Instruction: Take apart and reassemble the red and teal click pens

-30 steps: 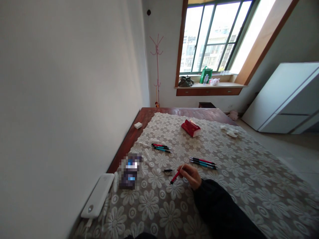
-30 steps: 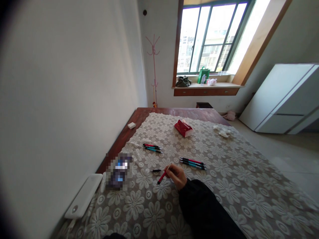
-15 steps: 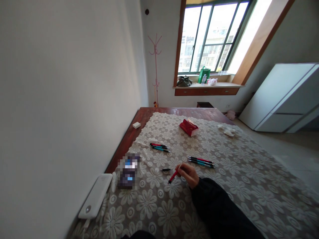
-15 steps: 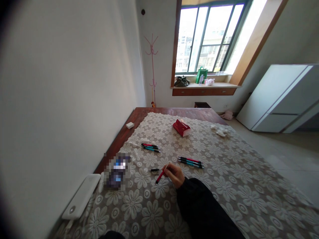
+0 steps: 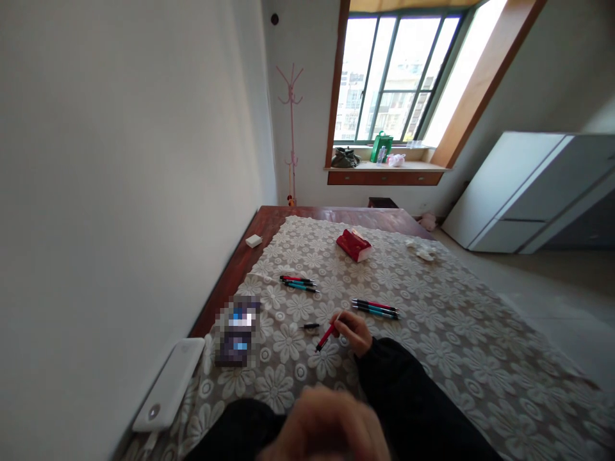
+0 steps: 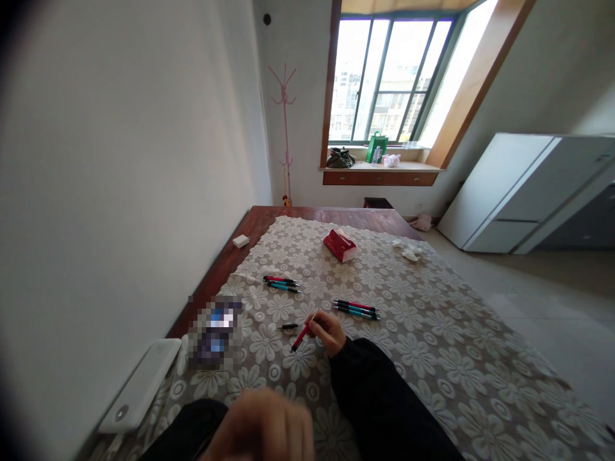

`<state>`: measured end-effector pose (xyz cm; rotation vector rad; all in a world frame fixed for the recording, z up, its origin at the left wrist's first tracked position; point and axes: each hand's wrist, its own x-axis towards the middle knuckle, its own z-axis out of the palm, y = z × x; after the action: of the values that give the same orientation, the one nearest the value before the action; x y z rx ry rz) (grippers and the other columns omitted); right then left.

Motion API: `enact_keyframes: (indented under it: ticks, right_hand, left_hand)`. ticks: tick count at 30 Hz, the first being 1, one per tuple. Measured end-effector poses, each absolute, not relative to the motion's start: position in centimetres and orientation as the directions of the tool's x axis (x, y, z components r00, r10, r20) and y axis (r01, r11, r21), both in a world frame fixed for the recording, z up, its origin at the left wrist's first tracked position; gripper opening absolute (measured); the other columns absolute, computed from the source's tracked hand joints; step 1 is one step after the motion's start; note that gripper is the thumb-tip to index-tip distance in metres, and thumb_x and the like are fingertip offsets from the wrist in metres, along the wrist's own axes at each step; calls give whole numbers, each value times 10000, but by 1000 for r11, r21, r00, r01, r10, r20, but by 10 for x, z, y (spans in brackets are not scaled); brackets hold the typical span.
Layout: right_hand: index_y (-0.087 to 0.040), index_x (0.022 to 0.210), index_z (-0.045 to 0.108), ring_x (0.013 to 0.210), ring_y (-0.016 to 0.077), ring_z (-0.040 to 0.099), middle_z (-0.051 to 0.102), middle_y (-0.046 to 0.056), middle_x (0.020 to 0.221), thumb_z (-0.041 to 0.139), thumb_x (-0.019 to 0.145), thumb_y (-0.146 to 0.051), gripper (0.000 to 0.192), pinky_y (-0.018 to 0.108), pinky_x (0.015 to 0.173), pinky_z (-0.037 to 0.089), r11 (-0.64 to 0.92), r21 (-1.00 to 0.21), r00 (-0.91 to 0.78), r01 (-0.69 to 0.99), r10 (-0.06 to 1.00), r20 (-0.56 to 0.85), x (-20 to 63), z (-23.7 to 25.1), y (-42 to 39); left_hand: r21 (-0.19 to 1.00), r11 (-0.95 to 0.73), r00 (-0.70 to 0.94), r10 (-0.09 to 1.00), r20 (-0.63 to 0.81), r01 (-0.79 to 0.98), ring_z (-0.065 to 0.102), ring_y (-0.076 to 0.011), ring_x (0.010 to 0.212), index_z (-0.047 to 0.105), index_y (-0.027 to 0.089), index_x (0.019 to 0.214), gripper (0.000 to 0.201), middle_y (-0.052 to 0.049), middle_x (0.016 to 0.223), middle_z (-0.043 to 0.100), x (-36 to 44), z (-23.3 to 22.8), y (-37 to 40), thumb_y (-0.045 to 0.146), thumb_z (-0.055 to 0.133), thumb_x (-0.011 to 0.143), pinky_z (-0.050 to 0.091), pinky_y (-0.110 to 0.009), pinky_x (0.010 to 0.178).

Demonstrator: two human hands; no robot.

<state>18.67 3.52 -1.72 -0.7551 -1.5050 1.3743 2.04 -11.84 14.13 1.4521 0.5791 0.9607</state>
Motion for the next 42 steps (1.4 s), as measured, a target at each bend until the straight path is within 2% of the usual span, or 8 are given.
enact_keyframes:
  ticks: [3, 6, 11, 15, 20, 31, 39, 42]
  right_hand:
    - [-159, 836, 609, 545, 124, 508, 564, -1, 601, 604, 862, -463, 305, 258, 540, 421, 177, -972, -371, -157, 901, 224, 187, -15, 37]
    - [-153, 846, 616, 533, 124, 514, 571, 1, 590, 602, 864, -474, 321, 255, 525, 425, 169, -974, -363, -148, 907, 213, 185, -12, 37]
    - [-152, 869, 638, 541, 120, 532, 602, 13, 643, 617, 860, -457, 306, 253, 533, 446, 237, -968, -343, -81, 905, 250, 177, -3, 38]
    - [-165, 959, 643, 545, 113, 528, 615, 13, 684, 634, 858, -418, 273, 241, 522, 435, 284, -958, -294, -47, 912, 285, 173, 0, 42]
    - [-183, 809, 598, 489, 116, 525, 634, 14, 599, 670, 825, -434, 262, 238, 479, 432, 272, -955, -188, -116, 939, 289, 168, -6, 47]
    - [-184, 733, 565, 502, 119, 538, 604, 1, 583, 629, 857, -405, 262, 238, 495, 433, 361, -932, -207, 25, 914, 349, 174, -17, 44]
    - [-193, 721, 507, 456, 114, 504, 569, -10, 552, 617, 856, -453, 313, 234, 446, 409, 232, -964, -291, -132, 920, 262, 172, -15, 41]
    - [-194, 716, 517, 483, 118, 521, 578, -9, 576, 632, 850, -419, 286, 241, 474, 432, 300, -949, -223, -93, 923, 313, 171, -15, 40]
  left_hand:
    - [980, -180, 150, 975, 165, 87, 566, -182, 732, 583, 204, 813, 362, -51, 759, 611, 14, 107, -59, 516, 432, 917, 457, -317, 708]
    - [911, -201, 125, 978, 167, 360, 583, -190, 806, 602, 181, 956, 291, -76, 902, 650, 8, 70, -20, 451, 508, 905, 442, -304, 717]
    - [925, -253, 291, 942, 169, 282, 625, -162, 738, 587, 185, 1024, 204, -38, 834, 691, 3, 32, -4, 343, 496, 932, 450, -268, 674]
    - [916, -290, 219, 947, 234, 278, 617, -144, 683, 597, 194, 1005, 182, -7, 761, 677, 0, 14, -2, 322, 484, 942, 446, -250, 652]
    - [889, -318, 132, 948, 291, 329, 634, -166, 776, 631, 205, 995, 173, -37, 869, 685, -7, 4, 2, 311, 509, 932, 476, -259, 697]
    - [846, -348, 184, 937, 297, 403, 643, -160, 789, 628, 210, 1001, 151, -40, 897, 696, -7, 2, -2, 240, 493, 939, 494, -249, 706]
    - [790, -419, 232, 908, 350, 447, 656, -155, 810, 612, 219, 997, 138, -33, 904, 705, -8, 0, -3, 217, 485, 941, 487, -241, 713]
    - [790, -410, 221, 912, 345, 456, 659, -153, 787, 607, 220, 990, 127, -29, 888, 707, -8, -1, -3, 220, 491, 940, 486, -235, 693]
